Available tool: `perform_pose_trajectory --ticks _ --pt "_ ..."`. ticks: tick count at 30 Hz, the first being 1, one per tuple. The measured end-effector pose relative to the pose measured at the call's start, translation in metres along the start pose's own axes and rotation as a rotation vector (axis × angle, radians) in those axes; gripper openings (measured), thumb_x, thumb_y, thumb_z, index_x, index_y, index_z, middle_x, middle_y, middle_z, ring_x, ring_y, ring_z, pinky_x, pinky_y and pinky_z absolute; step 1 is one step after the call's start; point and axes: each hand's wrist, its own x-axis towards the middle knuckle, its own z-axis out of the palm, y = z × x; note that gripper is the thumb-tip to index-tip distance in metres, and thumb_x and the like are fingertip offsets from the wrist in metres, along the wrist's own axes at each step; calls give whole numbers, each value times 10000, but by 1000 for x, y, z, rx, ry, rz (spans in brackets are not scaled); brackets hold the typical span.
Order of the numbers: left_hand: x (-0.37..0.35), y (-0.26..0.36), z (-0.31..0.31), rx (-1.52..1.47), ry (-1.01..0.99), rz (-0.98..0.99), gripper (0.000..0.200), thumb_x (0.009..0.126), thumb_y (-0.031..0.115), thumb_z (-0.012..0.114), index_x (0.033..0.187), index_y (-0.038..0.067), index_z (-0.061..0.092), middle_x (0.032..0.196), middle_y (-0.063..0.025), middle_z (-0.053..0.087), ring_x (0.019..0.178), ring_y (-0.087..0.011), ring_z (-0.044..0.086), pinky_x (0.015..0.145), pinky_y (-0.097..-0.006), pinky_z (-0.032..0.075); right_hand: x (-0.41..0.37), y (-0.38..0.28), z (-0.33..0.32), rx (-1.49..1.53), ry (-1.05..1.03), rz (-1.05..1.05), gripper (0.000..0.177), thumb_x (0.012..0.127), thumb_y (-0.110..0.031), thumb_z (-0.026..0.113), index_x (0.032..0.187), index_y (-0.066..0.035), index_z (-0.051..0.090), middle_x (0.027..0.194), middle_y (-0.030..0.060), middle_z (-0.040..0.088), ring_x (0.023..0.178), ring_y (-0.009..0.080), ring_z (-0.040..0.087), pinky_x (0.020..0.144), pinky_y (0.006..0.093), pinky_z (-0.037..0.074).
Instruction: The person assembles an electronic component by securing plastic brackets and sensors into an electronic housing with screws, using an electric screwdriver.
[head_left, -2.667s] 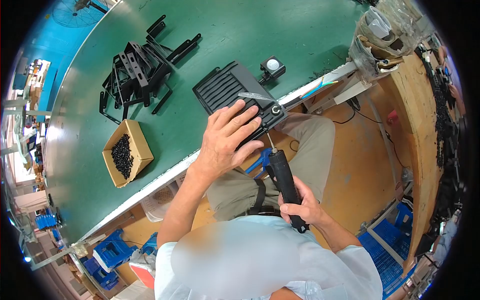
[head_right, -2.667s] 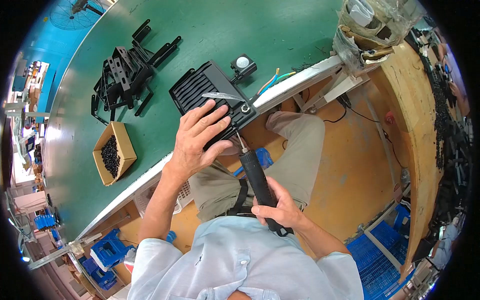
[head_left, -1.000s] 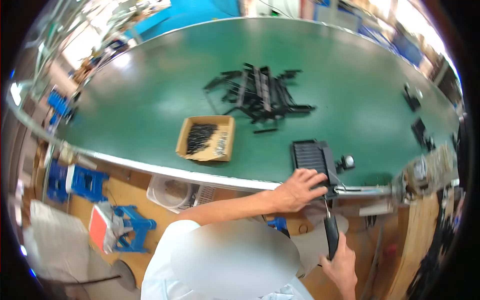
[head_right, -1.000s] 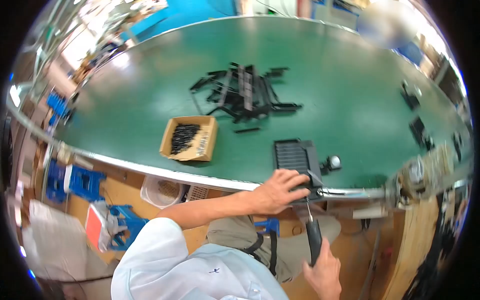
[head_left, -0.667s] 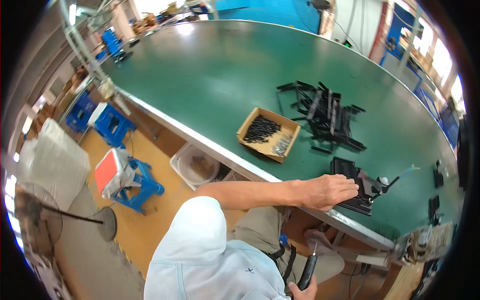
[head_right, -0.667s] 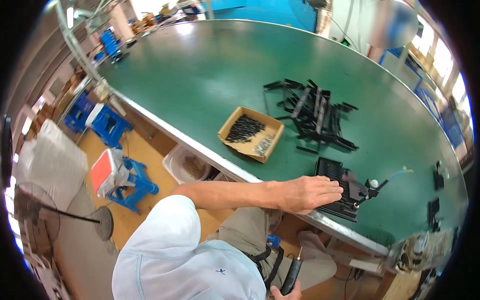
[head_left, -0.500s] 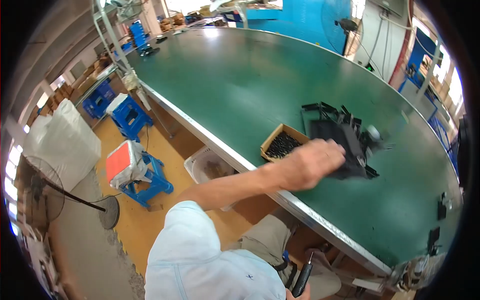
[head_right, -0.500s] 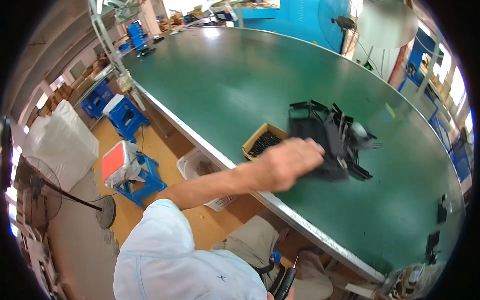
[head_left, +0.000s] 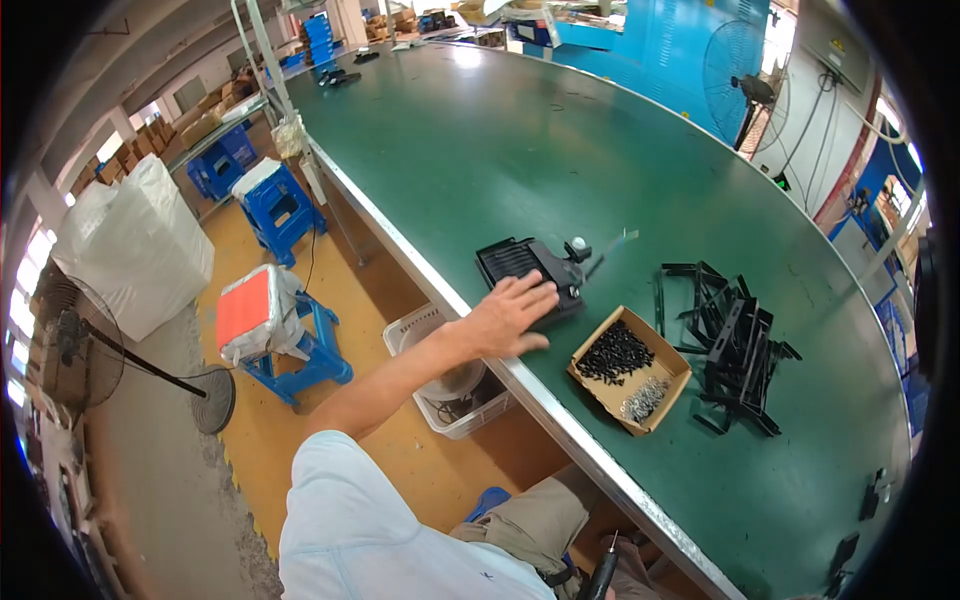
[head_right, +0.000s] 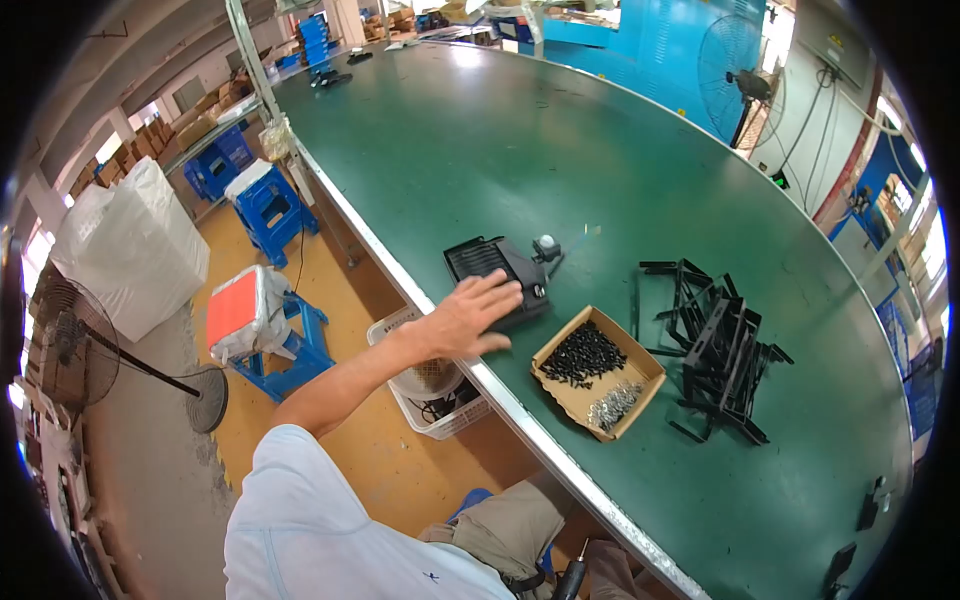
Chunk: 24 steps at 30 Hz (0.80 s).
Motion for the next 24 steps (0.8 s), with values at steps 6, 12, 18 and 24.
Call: perform_pose_trajectory --ticks 6,12,18,24 --pt "0 -6 8 -94 -14 -24 517 876 334 755 1324 88 674 1412 -109 596 1368 -337 508 1122 -507 401 11 -18 5 -39 -7 47 783 918 -325 804 1533 -15 430 1419 209 582 1309 349 546 1090 463 444" --pt "36 -215 -39 621 289 -870 788 843 325 805 1525 93 487 1614 -150 410 1459 -456 384 1090 -614 410 16 -19 6 -50 -15 27 817 921 -340 805 1559 -24 404 1457 215 561 1353 359 526 1114 471 433" --pt "79 -154 -35 138 577 -385 585 847 212 803 1374 57 602 1464 -161 570 1370 -389 506 1117 -516 407 22 -29 -5 6 -55 -21 807 919 -345 804 1558 -36 421 1420 200 590 1318 335 550 1081 452 452" --pt "63 -49 -38 -21 472 -205 324 865 116 780 1176 51 716 1220 -148 717 1195 -350 641 1048 -454 480 30 59 6 221 -51 -228 758 819 -227 870 1426 1 478 884 68 671 665 234 668 634 400 559"
